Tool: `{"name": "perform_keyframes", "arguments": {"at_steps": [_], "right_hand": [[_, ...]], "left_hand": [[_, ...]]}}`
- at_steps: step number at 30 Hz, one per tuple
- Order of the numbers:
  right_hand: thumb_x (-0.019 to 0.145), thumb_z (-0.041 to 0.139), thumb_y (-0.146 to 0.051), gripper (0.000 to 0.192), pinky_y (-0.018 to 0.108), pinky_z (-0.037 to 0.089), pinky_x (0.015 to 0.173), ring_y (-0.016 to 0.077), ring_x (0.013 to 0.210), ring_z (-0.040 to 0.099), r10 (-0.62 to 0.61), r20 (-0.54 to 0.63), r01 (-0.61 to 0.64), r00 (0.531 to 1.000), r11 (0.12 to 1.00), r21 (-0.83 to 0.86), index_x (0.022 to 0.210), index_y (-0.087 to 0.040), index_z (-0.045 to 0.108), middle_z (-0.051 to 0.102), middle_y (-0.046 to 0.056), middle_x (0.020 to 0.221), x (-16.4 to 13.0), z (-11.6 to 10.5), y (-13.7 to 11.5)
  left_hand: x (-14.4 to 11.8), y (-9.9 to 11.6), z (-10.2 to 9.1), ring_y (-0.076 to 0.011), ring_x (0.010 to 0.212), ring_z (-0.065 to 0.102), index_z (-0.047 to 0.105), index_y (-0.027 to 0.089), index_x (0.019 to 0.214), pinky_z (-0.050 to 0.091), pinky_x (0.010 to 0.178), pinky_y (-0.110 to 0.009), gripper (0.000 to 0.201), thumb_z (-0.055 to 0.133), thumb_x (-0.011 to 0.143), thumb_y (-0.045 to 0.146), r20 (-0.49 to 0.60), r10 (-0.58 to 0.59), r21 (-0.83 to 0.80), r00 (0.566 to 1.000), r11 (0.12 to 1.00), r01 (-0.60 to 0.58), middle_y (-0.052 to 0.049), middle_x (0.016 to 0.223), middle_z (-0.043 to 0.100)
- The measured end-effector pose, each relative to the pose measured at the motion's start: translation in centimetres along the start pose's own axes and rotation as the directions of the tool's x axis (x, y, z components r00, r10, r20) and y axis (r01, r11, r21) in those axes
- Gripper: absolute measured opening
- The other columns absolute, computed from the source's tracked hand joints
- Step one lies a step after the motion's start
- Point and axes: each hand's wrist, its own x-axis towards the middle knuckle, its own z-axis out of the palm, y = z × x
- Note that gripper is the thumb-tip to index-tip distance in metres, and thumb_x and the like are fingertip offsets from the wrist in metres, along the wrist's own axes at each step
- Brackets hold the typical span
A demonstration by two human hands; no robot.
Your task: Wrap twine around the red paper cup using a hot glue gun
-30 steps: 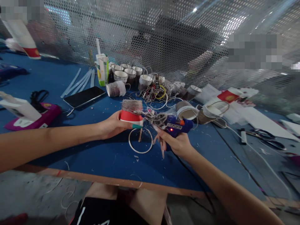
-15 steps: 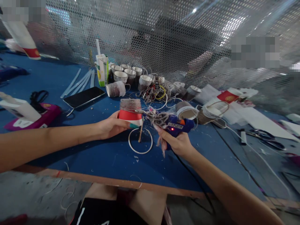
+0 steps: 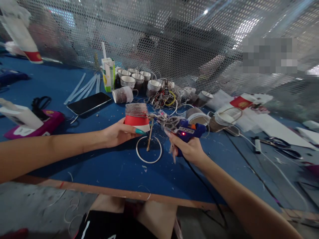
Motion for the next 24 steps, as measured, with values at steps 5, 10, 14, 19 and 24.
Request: {"name": "perform_keyframes", "arguments": {"at_steps": [5,10,14,19,24], "right_hand": [[0.074,0.076,-0.053,0.049,0.025,0.047,0.035,0.0117,0.031,0.05,0.033,0.002,-0.033,0.999,0.999,0.012,0.045,-0.02,0.053,0.051,-0.001,0.034,0.2,-0.2,0.2],[0.074,0.076,-0.051,0.047,0.028,0.048,0.037,0.0133,0.032,0.051,0.046,-0.031,-0.047,0.998,0.999,-0.013,0.048,-0.021,0.052,0.05,-0.001,0.035,0.3,-0.2,0.3],[0.075,0.075,-0.051,0.039,0.031,0.046,0.037,0.0153,0.036,0.05,-0.08,-0.237,0.059,0.968,0.994,-0.093,0.058,-0.023,0.054,0.049,-0.003,0.041,1.0,-0.8,0.9],[0.072,0.066,-0.07,0.051,0.043,0.052,0.066,0.0284,0.076,0.062,-0.198,-0.381,-0.103,0.903,0.762,-0.64,0.078,-0.022,0.053,0.06,0.008,0.075,2.6,-2.1,2.9],[0.065,0.068,-0.071,0.08,0.062,0.039,0.098,0.0432,0.119,0.049,-0.325,-0.235,-0.008,0.916,0.571,-0.821,0.115,-0.013,0.047,0.051,0.025,0.122,2.4,-1.3,3.8]], "left_hand": [[-0.1,0.1,-0.1,-0.0241,0.097,0.069,0.069,0.016,0.098,0.048,0.103,-0.04,0.045,0.075,0.054,0.004,-0.008,-0.009,0.011,1.0,1.0,0.009,-0.005,0.089,0.075],[-0.2,0.3,0.2,-0.021,0.093,0.07,0.067,0.016,0.098,0.051,0.098,-0.036,0.046,0.073,0.055,0.0,-0.026,-0.021,-0.018,0.999,1.0,0.02,-0.005,0.092,0.074],[-0.4,0.4,0.5,-0.0191,0.091,0.069,0.062,0.017,0.102,0.053,0.093,-0.033,0.051,0.073,0.056,-0.003,-0.103,-0.029,-0.043,0.994,0.999,0.025,-0.004,0.096,0.072],[-0.4,0.1,0.4,-0.0186,0.094,0.068,0.055,0.02,0.113,0.053,0.093,-0.034,0.065,0.076,0.056,-0.003,-0.188,0.028,0.005,0.982,1.0,-0.028,-0.003,0.1,0.068],[-0.2,-0.1,0.2,-0.0192,0.094,0.068,0.055,0.021,0.112,0.053,0.093,-0.036,0.063,0.077,0.057,-0.002,-0.16,0.03,0.02,0.987,0.999,-0.027,-0.003,0.101,0.068]]}}
